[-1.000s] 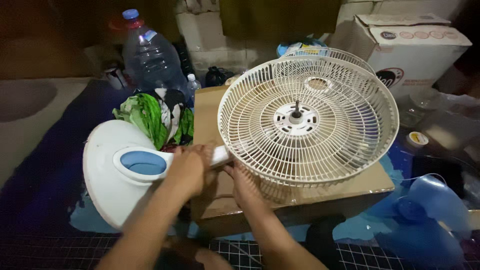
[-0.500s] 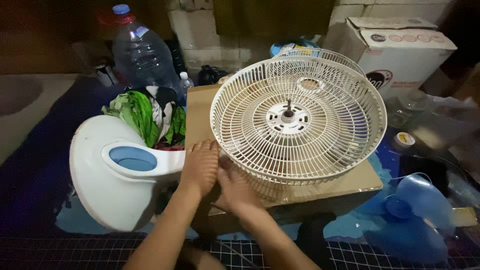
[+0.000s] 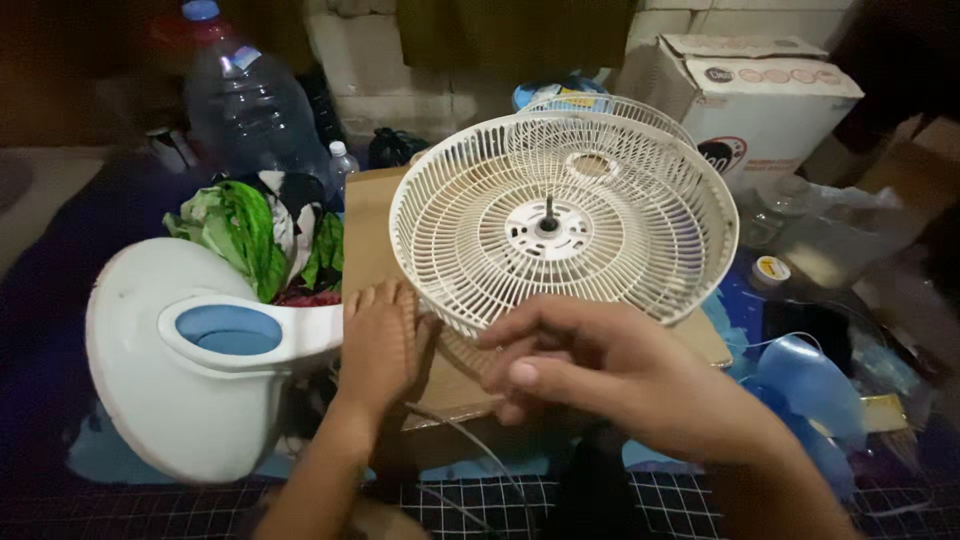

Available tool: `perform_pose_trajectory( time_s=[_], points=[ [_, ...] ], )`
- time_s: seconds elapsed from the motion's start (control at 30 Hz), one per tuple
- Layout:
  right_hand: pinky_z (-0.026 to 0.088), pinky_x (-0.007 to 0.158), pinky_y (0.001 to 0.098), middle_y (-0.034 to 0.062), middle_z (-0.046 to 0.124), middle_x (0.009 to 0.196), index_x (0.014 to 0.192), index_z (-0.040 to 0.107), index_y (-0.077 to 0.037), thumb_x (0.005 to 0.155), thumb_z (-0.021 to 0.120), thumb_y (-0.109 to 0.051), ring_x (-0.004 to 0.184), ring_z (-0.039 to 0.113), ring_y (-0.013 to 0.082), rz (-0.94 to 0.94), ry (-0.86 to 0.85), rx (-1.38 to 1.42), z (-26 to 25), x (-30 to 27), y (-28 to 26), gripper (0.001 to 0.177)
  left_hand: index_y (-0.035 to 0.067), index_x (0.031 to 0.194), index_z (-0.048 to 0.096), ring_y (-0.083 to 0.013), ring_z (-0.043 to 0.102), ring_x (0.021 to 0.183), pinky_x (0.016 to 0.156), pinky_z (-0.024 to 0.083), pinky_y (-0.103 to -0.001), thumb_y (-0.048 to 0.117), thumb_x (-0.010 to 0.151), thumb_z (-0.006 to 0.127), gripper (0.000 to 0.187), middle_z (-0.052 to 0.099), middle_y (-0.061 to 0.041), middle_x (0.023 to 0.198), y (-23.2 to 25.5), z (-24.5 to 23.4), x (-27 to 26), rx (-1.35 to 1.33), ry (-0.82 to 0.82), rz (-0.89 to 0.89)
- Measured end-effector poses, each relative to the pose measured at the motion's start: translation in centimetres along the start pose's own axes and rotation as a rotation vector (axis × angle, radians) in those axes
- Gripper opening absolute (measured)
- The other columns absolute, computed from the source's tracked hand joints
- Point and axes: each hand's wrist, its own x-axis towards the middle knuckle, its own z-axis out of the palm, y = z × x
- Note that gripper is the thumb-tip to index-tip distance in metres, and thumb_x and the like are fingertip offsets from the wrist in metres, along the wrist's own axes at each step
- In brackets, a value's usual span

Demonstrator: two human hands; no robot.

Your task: The person assembles a table fan by attaching the front grille to the base, then mounting the blue fan blade onto the motor shaft and securing it with a nut. The person handles the fan base, grille, blade, and nut by hand.

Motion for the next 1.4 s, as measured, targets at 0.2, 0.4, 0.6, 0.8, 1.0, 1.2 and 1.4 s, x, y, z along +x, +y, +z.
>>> perform_pose_trajectory(
  time_s=[0.2, 0.4, 0.6, 0.8, 1.0, 1.2, 1.4],
  points=[
    [0.064, 0.093, 0.0347, 0.012, 0.077, 0.108, 0.124, 0.066, 0.001, 0.093, 0.067, -0.013, 0.106, 0.076, 0.0189, -0.406, 0.269, -0.248, -2.7, 0.4, 0.0, 0.034, 0.006, 0.124, 0.066, -0.0368, 0.057, 0.118, 0.101, 0.037, -0.05, 0.04, 0.091, 0.067, 0.047, 0.066, -0.02, 0.12, -1.8, 1.4, 0.3, 0.046, 0.007, 0.049],
    [0.06, 0.095, 0.0332, 0.0074, 0.079, 0.109, 0.12, 0.069, -0.005, 0.096, 0.068, -0.014, 0.107, 0.076, 0.0164, -0.353, 0.48, -0.473, -4.7, 0.9, 1.3, 0.026, 0.022, 0.115, 0.074, -0.0317, 0.061, 0.115, 0.102, 0.041, -0.051, 0.041, 0.087, 0.071, 0.034, 0.069, -0.011, 0.121, -1.8, 1.1, 0.4, 0.172, -0.107, -0.002],
    [0.059, 0.096, 0.0317, 0.0065, 0.078, 0.111, 0.115, 0.072, -0.004, 0.098, 0.068, -0.013, 0.109, 0.074, 0.015, -0.451, 0.666, -0.515, -6.8, -0.2, 3.3, 0.02, 0.011, 0.114, 0.073, -0.0358, 0.064, 0.107, 0.096, 0.042, -0.056, 0.039, 0.075, 0.081, 0.049, 0.071, -0.016, 0.112, -1.4, 0.6, 1.0, 0.05, 0.027, 0.069],
    [0.058, 0.091, 0.0275, 0.007, 0.073, 0.108, 0.115, 0.069, 0.0, 0.109, 0.063, -0.006, 0.099, 0.069, 0.0143, -0.647, 1.104, -0.122, -12.1, -1.6, 8.3, 0.01, 0.014, 0.101, 0.074, -0.0241, 0.072, 0.079, 0.078, 0.059, -0.039, 0.025, 0.086, 0.073, 0.019, 0.079, -0.007, 0.096, -4.6, 3.2, 2.1, 0.053, -0.151, 0.209],
    [0.055, 0.089, 0.0374, 0.0168, 0.075, 0.108, 0.114, 0.071, -0.001, 0.096, 0.065, -0.004, 0.101, 0.071, 0.027, -0.292, 1.061, -0.591, -16.8, 1.1, 17.3, 0.02, 0.008, 0.095, 0.073, -0.0147, 0.071, 0.069, 0.063, 0.06, -0.031, 0.024, 0.092, 0.06, 0.021, 0.077, -0.004, 0.084, -6.0, 5.9, 1.9, -1.472, -0.188, -0.414],
    [0.051, 0.099, 0.0481, 0.0209, 0.07, 0.125, 0.119, 0.072, -0.006, 0.089, 0.061, -0.004, 0.116, 0.063, 0.0431, -0.362, 0.948, -0.905, -16.9, 2.8, 20.3, 0.033, 0.012, 0.096, 0.075, -0.0267, 0.069, 0.08, 0.068, 0.053, -0.044, 0.016, 0.074, 0.075, 0.022, 0.076, -0.01, 0.094, -2.8, 2.4, 1.9, 0.077, 0.056, 0.253],
    [0.047, 0.103, 0.05, 0.0197, 0.067, 0.129, 0.119, 0.072, -0.007, 0.089, 0.064, -0.013, 0.12, 0.059, 0.0428, -0.365, 0.915, -0.966, -17.6, 2.4, 21.4, 0.031, 0.008, 0.101, 0.07, -0.0206, 0.069, 0.078, 0.075, 0.053, -0.042, 0.013, 0.084, 0.074, 0.019, 0.074, -0.005, 0.09, -3.2, 3.8, 1.5, 0.049, -0.055, 0.057]
  ],
)
